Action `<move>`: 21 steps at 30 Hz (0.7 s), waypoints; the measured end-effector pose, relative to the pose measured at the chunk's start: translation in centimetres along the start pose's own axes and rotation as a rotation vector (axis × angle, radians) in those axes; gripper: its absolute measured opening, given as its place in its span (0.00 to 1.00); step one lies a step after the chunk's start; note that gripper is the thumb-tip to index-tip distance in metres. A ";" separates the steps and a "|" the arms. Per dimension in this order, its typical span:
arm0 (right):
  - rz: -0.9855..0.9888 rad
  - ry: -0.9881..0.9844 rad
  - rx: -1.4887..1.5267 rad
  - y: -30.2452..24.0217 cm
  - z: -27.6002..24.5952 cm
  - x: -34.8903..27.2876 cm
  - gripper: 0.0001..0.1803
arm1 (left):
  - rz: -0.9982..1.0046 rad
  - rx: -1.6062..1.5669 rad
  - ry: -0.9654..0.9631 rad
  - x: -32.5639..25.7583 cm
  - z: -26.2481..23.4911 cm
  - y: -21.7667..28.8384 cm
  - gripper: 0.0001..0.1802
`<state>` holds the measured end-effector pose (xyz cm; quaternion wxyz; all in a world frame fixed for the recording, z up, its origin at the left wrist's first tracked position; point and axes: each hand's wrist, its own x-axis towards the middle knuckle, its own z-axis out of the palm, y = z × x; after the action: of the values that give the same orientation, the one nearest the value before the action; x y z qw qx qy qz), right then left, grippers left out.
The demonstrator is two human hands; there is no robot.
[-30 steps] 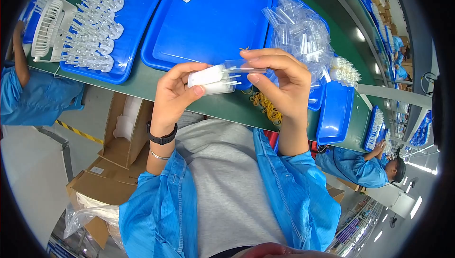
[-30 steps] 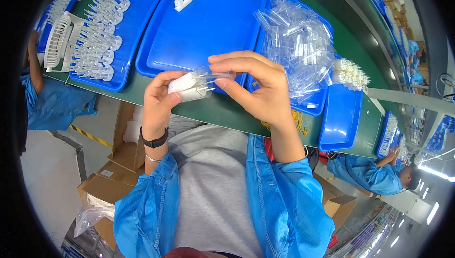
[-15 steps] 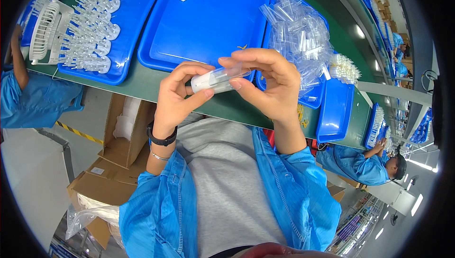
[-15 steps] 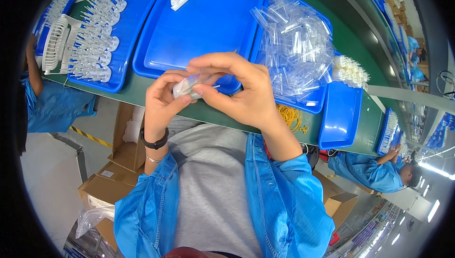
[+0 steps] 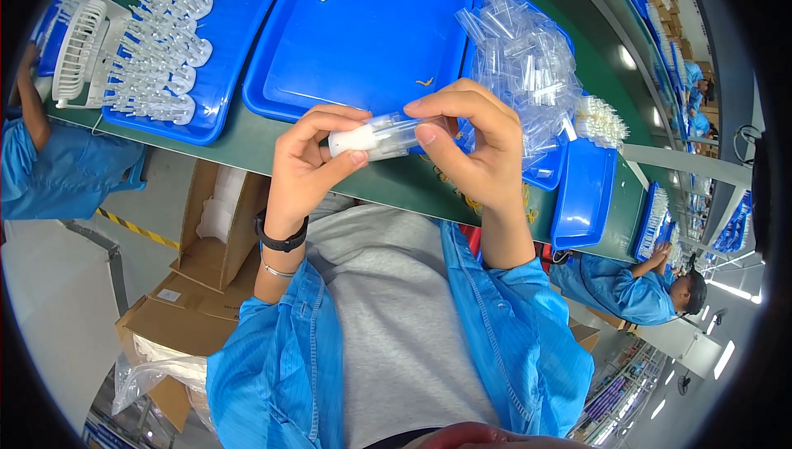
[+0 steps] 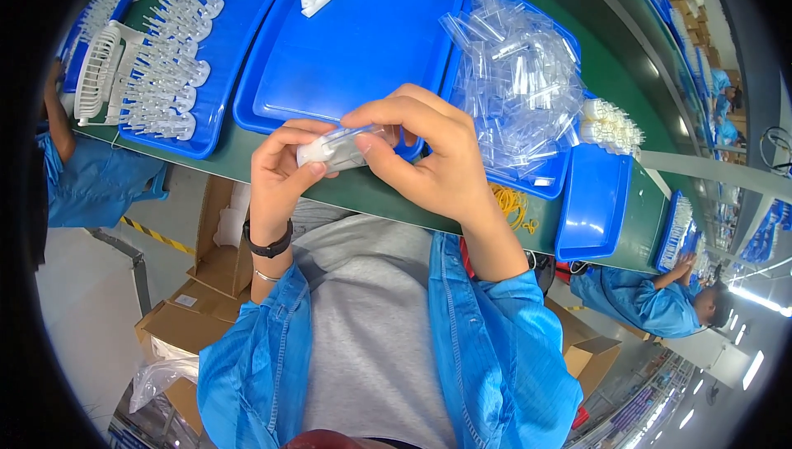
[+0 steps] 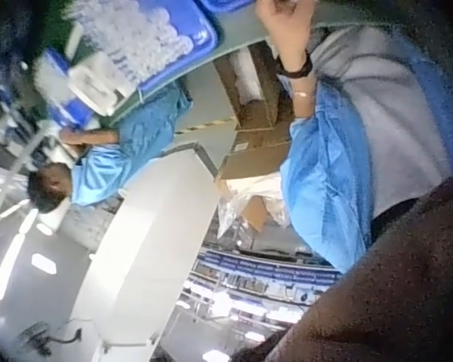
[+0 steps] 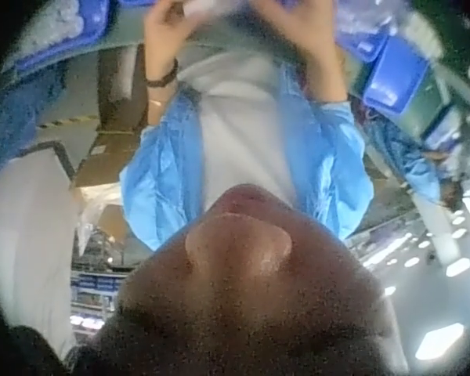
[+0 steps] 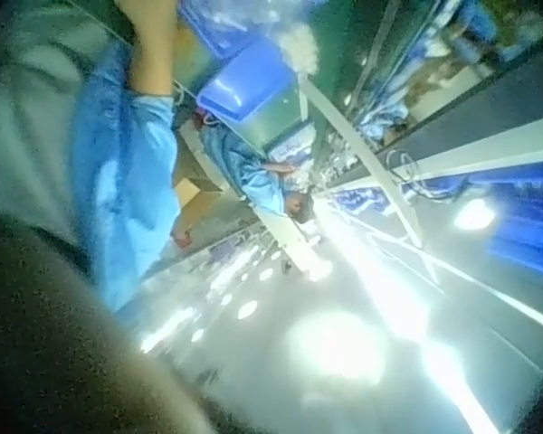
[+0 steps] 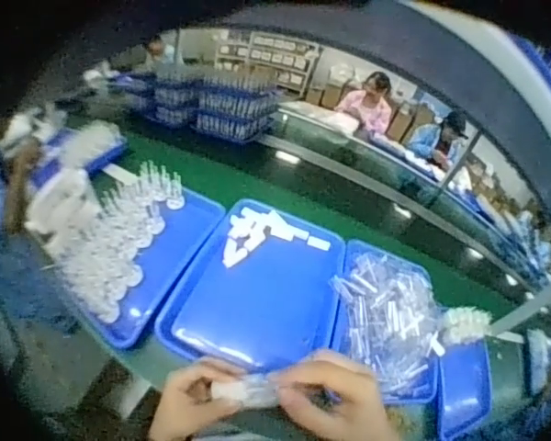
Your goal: The person assembles plastic tubes into white plastic holders by hand, then secures them with rubber bands.
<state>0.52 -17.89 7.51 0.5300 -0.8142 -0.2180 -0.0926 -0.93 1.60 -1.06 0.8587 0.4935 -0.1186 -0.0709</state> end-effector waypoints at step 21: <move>0.058 -0.111 0.085 0.4 -0.8 -0.2 0.11 | -0.008 0.070 0.020 0.2 0.1 0.3 0.14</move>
<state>0.59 -18.77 7.45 0.5538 -0.8008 -0.2271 -0.0228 -0.72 1.64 -0.69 0.8418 0.5243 -0.1104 -0.0651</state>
